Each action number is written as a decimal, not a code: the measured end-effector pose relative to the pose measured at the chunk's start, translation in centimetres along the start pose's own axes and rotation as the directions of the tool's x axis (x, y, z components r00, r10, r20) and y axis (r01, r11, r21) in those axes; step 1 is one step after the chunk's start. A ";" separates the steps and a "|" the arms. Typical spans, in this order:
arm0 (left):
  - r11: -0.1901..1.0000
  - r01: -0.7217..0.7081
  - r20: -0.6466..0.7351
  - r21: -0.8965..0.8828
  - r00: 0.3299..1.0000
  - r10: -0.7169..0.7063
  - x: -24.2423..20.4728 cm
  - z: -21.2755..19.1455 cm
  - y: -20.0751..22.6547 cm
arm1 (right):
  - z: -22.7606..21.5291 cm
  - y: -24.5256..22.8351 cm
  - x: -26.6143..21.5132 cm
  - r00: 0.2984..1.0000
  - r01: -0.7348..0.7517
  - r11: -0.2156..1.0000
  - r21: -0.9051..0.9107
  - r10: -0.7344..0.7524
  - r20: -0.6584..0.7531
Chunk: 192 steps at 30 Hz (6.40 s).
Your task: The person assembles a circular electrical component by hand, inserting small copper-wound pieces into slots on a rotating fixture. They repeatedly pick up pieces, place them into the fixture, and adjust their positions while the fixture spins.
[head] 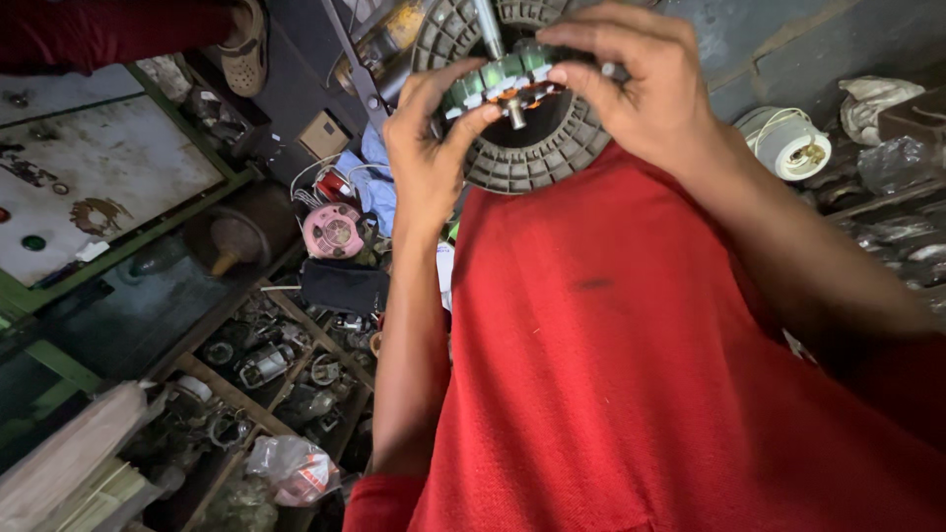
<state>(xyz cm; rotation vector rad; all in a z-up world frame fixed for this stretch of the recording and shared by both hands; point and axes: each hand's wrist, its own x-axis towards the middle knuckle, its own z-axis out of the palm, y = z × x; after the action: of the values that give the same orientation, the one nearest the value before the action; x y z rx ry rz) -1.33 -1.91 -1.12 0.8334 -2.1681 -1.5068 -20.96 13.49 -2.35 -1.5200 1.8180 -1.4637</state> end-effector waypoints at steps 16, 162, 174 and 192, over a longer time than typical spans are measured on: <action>0.963 0.079 -0.095 -0.257 0.990 -0.107 1.7 1.7 -2.3 | 1.2 5.9 0.0 0.923 -0.384 0.896 0.225 0.380 0.062; 0.965 0.009 -0.694 -0.263 0.693 -0.196 -9.2 6.6 -5.5 | -1.1 -5.5 7.7 0.768 0.255 0.912 -0.322 0.012 0.641; 0.868 0.483 -0.755 -0.114 0.526 -0.392 -1.3 13.0 -22.1 | -6.9 -2.8 2.7 0.913 -0.220 0.879 -0.424 0.338 0.228; 0.755 0.507 -0.705 -0.416 0.345 -0.620 -1.3 13.6 -24.5 | -8.9 -2.0 1.8 0.933 -0.136 0.911 -0.389 0.250 0.259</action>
<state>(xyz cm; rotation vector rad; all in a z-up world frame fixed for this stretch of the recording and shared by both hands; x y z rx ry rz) -2.27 2.47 -28.78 1.9280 -1.0670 -1.0781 -27.53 16.34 3.57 -1.5659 2.0524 -0.7742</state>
